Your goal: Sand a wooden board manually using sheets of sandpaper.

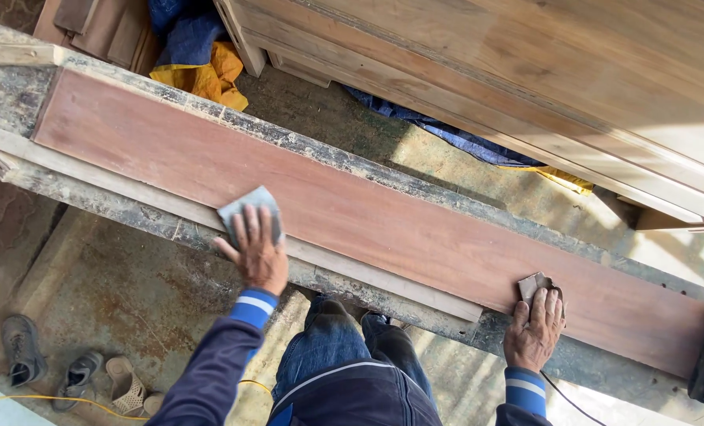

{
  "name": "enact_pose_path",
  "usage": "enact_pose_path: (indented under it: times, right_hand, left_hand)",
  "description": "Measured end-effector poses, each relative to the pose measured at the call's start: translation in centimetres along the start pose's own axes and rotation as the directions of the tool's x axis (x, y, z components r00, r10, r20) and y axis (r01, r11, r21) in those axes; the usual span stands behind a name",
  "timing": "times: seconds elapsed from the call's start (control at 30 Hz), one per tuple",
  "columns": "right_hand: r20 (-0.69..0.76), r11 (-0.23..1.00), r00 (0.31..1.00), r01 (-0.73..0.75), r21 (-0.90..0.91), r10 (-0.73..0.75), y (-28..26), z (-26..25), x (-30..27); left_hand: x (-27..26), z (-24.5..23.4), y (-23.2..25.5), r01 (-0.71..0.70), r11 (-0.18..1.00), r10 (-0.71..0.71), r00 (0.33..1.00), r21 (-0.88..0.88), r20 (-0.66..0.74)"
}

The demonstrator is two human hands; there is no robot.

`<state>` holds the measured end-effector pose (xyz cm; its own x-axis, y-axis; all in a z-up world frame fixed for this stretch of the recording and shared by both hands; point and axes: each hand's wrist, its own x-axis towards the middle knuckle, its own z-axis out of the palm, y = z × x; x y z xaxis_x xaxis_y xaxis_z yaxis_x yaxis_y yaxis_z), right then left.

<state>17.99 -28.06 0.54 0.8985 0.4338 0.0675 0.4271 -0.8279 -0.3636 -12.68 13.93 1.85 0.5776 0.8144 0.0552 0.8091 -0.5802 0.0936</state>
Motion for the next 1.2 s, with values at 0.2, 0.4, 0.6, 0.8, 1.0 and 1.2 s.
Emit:
enact_pose_path:
  times: [0.2,0.4,0.6,0.8,1.0,1.2]
  right_hand:
    - [-0.006,0.999,1.000,-0.018,-0.029,0.018,0.5,0.4,0.1]
    - [0.019,0.999,0.999,0.035,-0.028,-0.034,1.2,0.8,0.0]
    - [0.062,0.969,0.969,0.242,-0.047,-0.239,-10.4,3.5,-2.9]
    - [0.234,0.824,0.790,0.539,0.177,-0.567,-23.6,3.3,-2.8]
    - [0.272,0.876,0.837,0.480,0.052,-0.475,-20.3,3.4,-2.9]
    - [0.247,0.748,0.707,0.636,0.189,-0.663,-33.4,8.0,-3.0]
  left_hand:
    - [-5.6,1.4,15.7,-0.344,0.839,0.330,0.938,-0.422,-0.109]
    - [-2.3,4.8,13.8,-0.591,0.571,0.689,0.722,-0.570,-0.058]
    - [8.9,3.2,-5.0,-0.191,0.981,0.192,0.977,-0.013,0.095]
    - [10.2,2.5,-9.1,-0.131,0.991,0.131,0.991,0.006,0.017]
    - [9.9,2.7,-10.2,-0.226,0.974,0.226,0.973,-0.008,0.051]
    - [10.0,1.4,-9.3,-0.205,0.978,0.207,0.977,-0.050,0.048]
